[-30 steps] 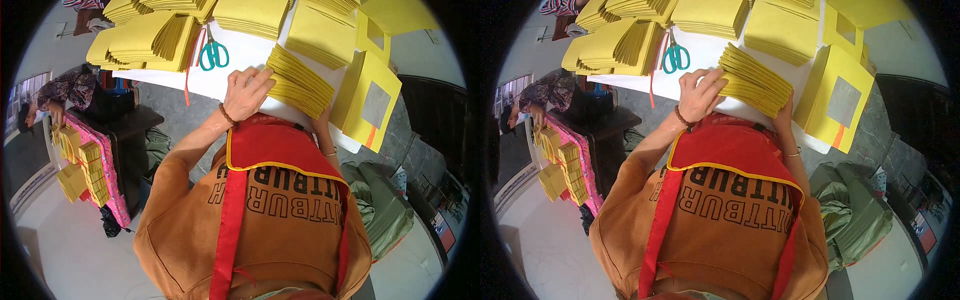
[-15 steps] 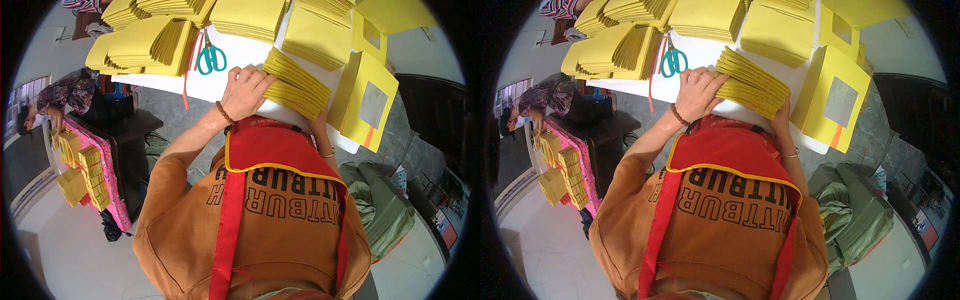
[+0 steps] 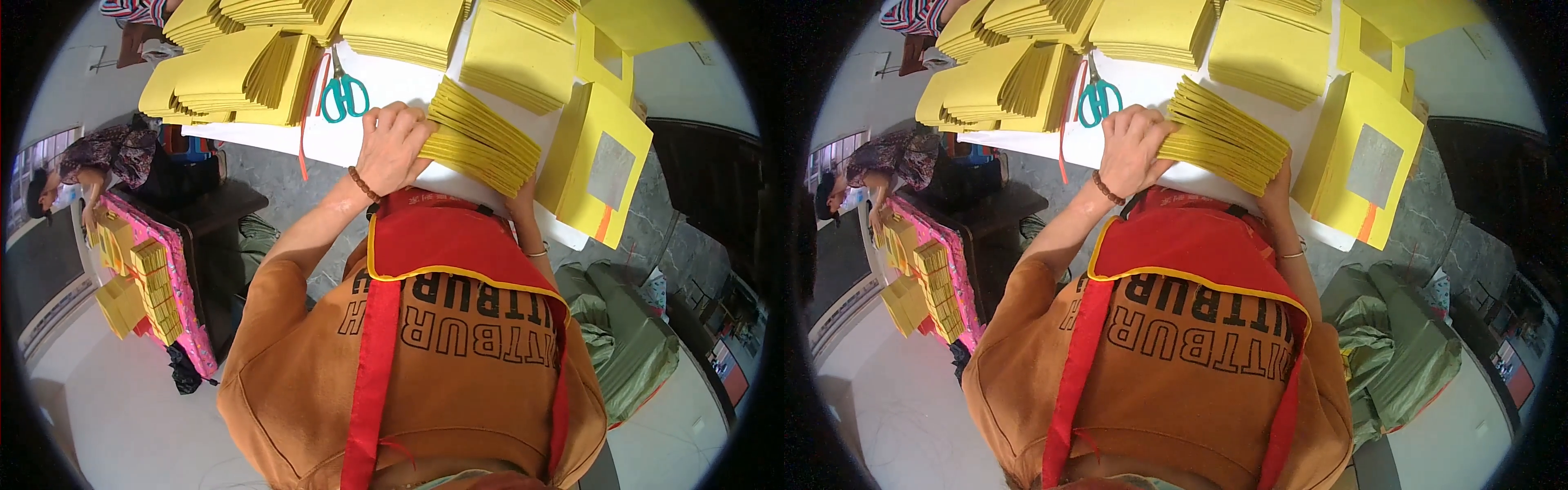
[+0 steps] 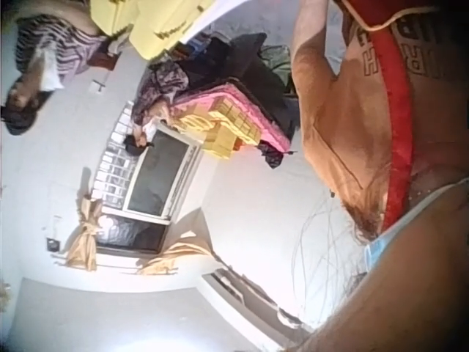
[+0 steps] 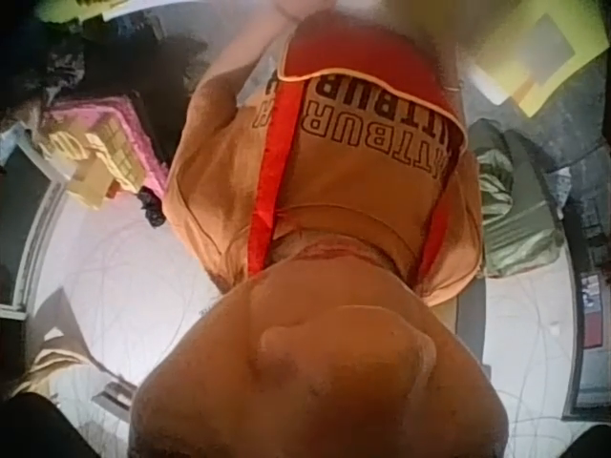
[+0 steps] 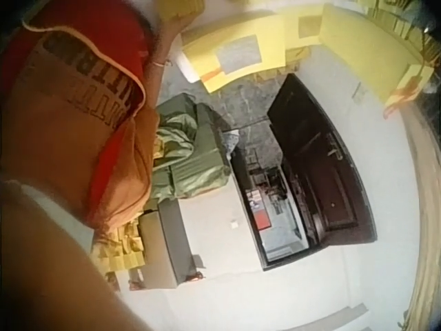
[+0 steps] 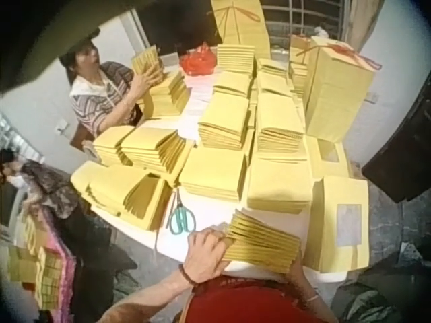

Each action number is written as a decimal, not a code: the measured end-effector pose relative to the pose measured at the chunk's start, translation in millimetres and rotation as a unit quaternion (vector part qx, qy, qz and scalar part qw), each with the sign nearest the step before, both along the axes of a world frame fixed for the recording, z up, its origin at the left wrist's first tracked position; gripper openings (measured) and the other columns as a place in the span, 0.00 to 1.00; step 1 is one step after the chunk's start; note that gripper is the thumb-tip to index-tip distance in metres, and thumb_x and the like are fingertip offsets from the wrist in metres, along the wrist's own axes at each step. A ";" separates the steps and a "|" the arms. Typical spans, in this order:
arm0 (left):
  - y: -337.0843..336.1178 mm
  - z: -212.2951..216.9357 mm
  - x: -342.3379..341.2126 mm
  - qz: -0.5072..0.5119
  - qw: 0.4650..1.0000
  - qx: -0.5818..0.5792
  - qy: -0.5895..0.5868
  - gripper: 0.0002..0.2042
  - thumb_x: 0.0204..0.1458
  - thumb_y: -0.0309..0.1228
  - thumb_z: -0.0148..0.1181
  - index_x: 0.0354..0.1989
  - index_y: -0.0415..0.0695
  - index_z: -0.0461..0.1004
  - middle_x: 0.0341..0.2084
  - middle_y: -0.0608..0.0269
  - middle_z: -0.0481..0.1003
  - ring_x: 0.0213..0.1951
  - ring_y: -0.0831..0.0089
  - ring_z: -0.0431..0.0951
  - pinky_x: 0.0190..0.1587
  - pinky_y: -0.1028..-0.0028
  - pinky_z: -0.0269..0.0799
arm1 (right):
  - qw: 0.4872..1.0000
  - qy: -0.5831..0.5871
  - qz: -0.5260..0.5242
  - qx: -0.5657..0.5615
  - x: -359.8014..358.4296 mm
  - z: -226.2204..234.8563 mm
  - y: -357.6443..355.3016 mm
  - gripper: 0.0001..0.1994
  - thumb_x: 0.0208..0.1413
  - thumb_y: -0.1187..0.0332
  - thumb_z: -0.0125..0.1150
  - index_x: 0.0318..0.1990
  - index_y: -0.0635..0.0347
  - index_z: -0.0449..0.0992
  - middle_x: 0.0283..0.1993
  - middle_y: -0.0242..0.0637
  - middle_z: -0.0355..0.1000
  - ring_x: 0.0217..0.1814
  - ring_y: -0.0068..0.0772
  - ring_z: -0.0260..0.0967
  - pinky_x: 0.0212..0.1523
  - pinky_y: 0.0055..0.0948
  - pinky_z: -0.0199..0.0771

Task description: Folding and stacking yellow paper sheets.

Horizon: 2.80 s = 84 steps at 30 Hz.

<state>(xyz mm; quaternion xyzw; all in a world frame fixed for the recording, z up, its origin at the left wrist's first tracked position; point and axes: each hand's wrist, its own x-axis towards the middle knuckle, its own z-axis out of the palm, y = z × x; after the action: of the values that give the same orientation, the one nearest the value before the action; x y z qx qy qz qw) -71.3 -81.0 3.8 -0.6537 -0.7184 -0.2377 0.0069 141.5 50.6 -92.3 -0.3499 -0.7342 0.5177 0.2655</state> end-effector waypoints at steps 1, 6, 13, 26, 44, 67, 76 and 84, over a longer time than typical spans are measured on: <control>0.1 -0.2 -2.1 0.005 1.000 0.005 0.006 0.22 0.32 0.33 0.66 0.41 0.47 0.69 0.41 0.64 0.66 0.48 0.64 0.63 0.46 0.62 0.52 | 1.000 0.010 -0.002 -0.014 -0.5 1.3 -0.3 0.31 0.40 0.67 0.70 0.50 0.62 0.59 0.47 0.39 0.65 0.49 0.31 0.63 0.52 0.28 0.61; -0.1 -6.9 -6.5 -0.005 0.999 0.032 0.002 0.24 0.30 0.32 0.67 0.40 0.46 0.68 0.39 0.63 0.66 0.46 0.63 0.64 0.46 0.63 0.52 | 0.999 -0.002 -0.004 -0.039 -1.2 3.3 -1.0 0.31 0.40 0.67 0.70 0.50 0.62 0.59 0.47 0.39 0.65 0.49 0.31 0.63 0.51 0.28 0.62; 4.3 -5.6 -9.7 -0.014 0.990 -0.011 -0.137 0.20 0.33 0.30 0.66 0.38 0.47 0.68 0.36 0.63 0.66 0.43 0.64 0.64 0.43 0.67 0.53 | 0.999 0.019 -0.004 -0.042 -0.8 1.2 -0.2 0.30 0.40 0.67 0.70 0.49 0.62 0.58 0.46 0.38 0.66 0.48 0.31 0.63 0.50 0.27 0.63; 4.8 -0.5 -10.7 -0.007 0.995 -0.025 -0.101 0.20 0.34 0.31 0.67 0.36 0.46 0.66 0.36 0.63 0.67 0.43 0.63 0.66 0.42 0.66 0.53 | 0.999 -0.015 0.001 -0.030 -3.2 5.0 0.7 0.31 0.38 0.68 0.71 0.49 0.62 0.58 0.46 0.39 0.66 0.48 0.31 0.64 0.50 0.27 0.63; -3.7 -10.9 -8.6 -0.037 0.997 0.050 -0.045 0.24 0.29 0.29 0.67 0.40 0.44 0.67 0.41 0.60 0.66 0.47 0.63 0.65 0.47 0.63 0.55 | 0.999 -0.008 0.007 -0.042 3.6 -7.0 1.4 0.29 0.39 0.67 0.70 0.47 0.63 0.61 0.45 0.39 0.66 0.46 0.33 0.64 0.49 0.28 0.63; 7.8 -5.7 -17.4 -0.080 0.996 0.031 0.011 0.25 0.33 0.34 0.65 0.44 0.44 0.67 0.44 0.60 0.66 0.49 0.61 0.64 0.49 0.61 0.54 | 0.998 -0.031 -0.003 -0.047 -0.5 2.3 0.8 0.30 0.39 0.67 0.70 0.48 0.63 0.60 0.45 0.40 0.65 0.48 0.32 0.63 0.50 0.28 0.63; 15.4 4.1 -17.0 -0.056 0.997 -0.037 -0.039 0.29 0.30 0.33 0.68 0.46 0.47 0.66 0.41 0.63 0.66 0.47 0.62 0.63 0.48 0.62 0.52 | 0.999 -0.036 0.011 0.006 3.3 -7.1 1.3 0.29 0.40 0.67 0.69 0.49 0.63 0.60 0.46 0.41 0.65 0.47 0.33 0.63 0.49 0.28 0.63; 14.4 6.3 -19.1 -0.072 0.997 -0.017 -0.003 0.29 0.28 0.35 0.68 0.45 0.47 0.67 0.47 0.63 0.65 0.49 0.62 0.62 0.48 0.62 0.52 | 0.999 -0.025 0.003 -0.039 2.1 -0.5 -0.5 0.27 0.41 0.68 0.68 0.47 0.63 0.60 0.45 0.40 0.66 0.46 0.32 0.64 0.49 0.28 0.64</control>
<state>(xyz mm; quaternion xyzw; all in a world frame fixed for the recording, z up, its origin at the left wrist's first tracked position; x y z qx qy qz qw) -90.3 -66.6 10.1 -0.7030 -0.6736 -0.2269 -0.0238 143.6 50.1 -92.8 -0.3710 -0.7207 0.5380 0.2312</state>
